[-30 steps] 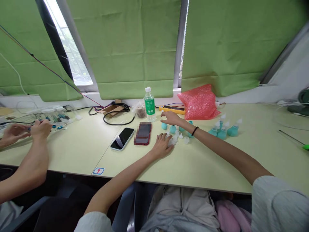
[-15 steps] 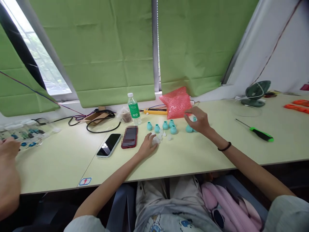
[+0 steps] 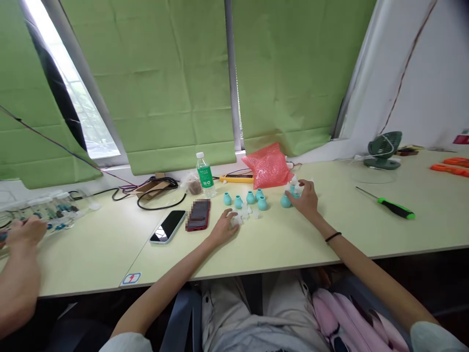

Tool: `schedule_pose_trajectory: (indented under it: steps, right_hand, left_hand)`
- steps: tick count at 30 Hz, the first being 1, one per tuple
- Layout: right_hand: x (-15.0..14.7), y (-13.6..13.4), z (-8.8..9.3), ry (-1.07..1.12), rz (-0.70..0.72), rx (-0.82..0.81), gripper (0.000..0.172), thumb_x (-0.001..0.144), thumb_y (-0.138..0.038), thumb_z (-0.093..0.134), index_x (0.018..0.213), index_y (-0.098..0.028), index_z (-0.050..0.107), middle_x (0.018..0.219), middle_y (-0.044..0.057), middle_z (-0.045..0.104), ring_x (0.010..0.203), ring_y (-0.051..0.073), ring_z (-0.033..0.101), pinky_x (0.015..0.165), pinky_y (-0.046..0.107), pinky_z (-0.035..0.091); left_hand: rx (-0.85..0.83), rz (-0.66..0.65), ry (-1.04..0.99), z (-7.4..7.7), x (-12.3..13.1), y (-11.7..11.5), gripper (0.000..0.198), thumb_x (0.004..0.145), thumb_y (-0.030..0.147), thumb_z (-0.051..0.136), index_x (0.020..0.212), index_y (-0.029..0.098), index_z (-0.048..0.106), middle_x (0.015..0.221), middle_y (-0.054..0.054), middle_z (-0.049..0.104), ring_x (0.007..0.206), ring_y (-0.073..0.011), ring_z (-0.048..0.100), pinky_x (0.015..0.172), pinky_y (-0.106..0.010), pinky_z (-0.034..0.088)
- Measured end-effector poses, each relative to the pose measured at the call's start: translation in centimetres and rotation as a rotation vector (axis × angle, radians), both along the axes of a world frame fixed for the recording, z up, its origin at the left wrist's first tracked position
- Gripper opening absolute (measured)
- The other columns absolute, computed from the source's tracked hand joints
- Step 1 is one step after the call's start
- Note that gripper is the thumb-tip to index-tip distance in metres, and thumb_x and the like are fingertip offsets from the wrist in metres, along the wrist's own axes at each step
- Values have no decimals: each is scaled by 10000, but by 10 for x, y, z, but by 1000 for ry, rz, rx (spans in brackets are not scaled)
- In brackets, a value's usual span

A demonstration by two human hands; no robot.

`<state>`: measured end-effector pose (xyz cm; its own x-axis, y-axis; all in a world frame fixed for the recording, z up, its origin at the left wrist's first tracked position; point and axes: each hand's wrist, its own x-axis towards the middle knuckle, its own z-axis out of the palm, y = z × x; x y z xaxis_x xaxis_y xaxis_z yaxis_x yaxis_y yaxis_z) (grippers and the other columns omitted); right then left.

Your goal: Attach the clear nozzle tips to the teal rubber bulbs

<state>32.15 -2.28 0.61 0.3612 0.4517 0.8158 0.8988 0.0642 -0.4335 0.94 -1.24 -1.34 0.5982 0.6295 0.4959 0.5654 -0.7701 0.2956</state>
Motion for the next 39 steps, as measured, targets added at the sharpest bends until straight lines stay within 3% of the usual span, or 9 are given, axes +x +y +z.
schedule_pose_trajectory:
  steps: [8, 15, 22, 25, 29, 31, 33, 36, 39]
  right_hand:
    - [13, 8, -12, 102, -60, -189, 593, 557, -519, 530, 1018, -174, 390, 872, 60, 507, 795, 215, 498, 590, 293, 371]
    - [17, 14, -13, 173, -46, -378, 566, 523, -577, 513, 885, -142, 528, 756, 73, 559, 694, 217, 521, 512, 273, 350]
    - [22, 13, -12, 163, -1, -404, 368, 600, -443, 502, 804, -148, 582, 691, 59, 563, 624, 179, 516, 512, 256, 344]
    - [21, 6, -7, 142, -54, -331, 332, 630, -442, 477, 767, -155, 575, 686, 56, 539, 624, 184, 505, 516, 271, 348]
    - [4, -8, 15, 97, -166, 138, 359, 712, -456, 395, 857, -147, 507, 826, 84, 492, 696, 193, 487, 581, 322, 377]
    - [-18, -13, 25, -33, -15, 341, 308, 735, -403, 397, 880, -141, 467, 856, 94, 474, 798, 201, 468, 664, 334, 385]
    - [-50, -14, 29, -188, 247, 362, 247, 761, -340, 377, 903, -148, 441, 888, 104, 476, 856, 203, 453, 702, 334, 383]
    - [-102, -16, 19, -353, 649, 110, 231, 781, -273, 362, 967, -144, 410, 868, 98, 510, 759, 170, 489, 659, 291, 396]
    - [-134, -23, 2, -399, 877, -145, 226, 773, -270, 390, 958, -148, 433, 764, 62, 545, 658, 150, 500, 594, 258, 386]
  left_hand:
    - [30, 30, 26, -4, 2, 2, 341, 726, 268, 451, 1056, 185, 423, 1133, -106, 391, 994, -213, 450, 855, -375, 377]
    - [171, 15, 36, 0, 6, -13, 285, 741, 272, 429, 1014, 193, 444, 1146, -101, 370, 1081, -220, 352, 893, -395, 339]
    - [418, -152, 146, 12, 21, -24, 286, 739, 223, 413, 1017, 166, 449, 1167, -111, 362, 1114, -241, 281, 899, -427, 308]
    - [504, -258, 173, 12, 33, -29, 255, 742, 206, 400, 983, 159, 470, 1133, -113, 400, 1080, -240, 313, 867, -417, 332]
    - [457, -321, 80, 12, 35, -38, 214, 749, 224, 405, 935, 158, 489, 1023, -104, 472, 970, -207, 394, 818, -375, 363]
    - [351, -303, -6, 13, 31, -39, 193, 756, 246, 408, 908, 159, 491, 924, -87, 508, 887, -181, 431, 773, -342, 383]
    - [250, -236, -129, 15, 27, -33, 164, 769, 271, 394, 822, 157, 500, 810, -65, 527, 810, -163, 451, 734, -318, 388]
    - [104, -131, -264, 14, 23, -20, 247, 785, 336, 359, 695, 151, 495, 658, -29, 516, 652, -127, 456, 607, -258, 386]
    - [-23, -128, -328, 9, 22, -10, 362, 766, 426, 352, 596, 139, 492, 540, -3, 489, 523, -98, 433, 521, -227, 351]
